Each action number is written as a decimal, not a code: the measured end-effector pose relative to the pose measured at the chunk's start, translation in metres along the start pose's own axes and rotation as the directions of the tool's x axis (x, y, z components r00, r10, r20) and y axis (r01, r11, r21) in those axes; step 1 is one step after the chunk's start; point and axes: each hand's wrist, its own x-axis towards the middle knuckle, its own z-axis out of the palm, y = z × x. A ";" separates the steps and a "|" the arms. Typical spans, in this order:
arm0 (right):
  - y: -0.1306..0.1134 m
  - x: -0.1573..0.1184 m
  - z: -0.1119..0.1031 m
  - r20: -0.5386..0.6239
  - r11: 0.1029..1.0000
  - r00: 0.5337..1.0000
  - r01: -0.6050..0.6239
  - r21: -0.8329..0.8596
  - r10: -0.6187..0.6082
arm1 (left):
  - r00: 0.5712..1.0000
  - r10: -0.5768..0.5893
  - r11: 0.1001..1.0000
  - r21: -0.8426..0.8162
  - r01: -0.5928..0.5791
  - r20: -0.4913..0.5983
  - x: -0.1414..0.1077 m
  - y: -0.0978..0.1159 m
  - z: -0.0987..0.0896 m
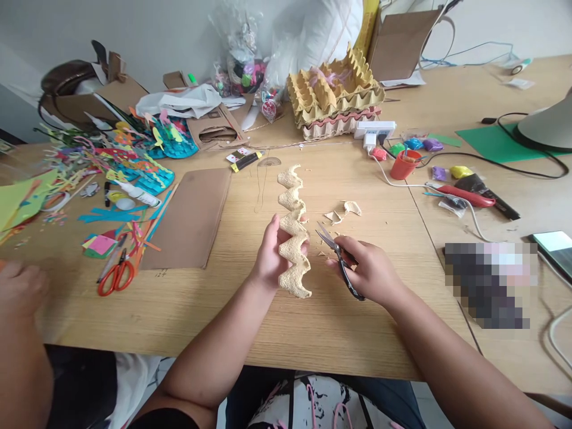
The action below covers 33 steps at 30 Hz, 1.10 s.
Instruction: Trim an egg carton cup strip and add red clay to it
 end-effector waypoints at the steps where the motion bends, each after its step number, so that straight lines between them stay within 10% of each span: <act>1: 0.000 0.000 0.001 -0.018 1.000 1.000 0.020 -0.005 -0.020 | 1.000 0.000 1.000 0.000 0.000 -0.001 0.000 0.000 -0.001; 33: 0.003 -0.001 0.005 -0.154 0.934 0.951 0.216 -0.286 -0.267 | 0.997 -0.022 0.993 0.117 0.014 0.071 -0.003 -0.024 0.002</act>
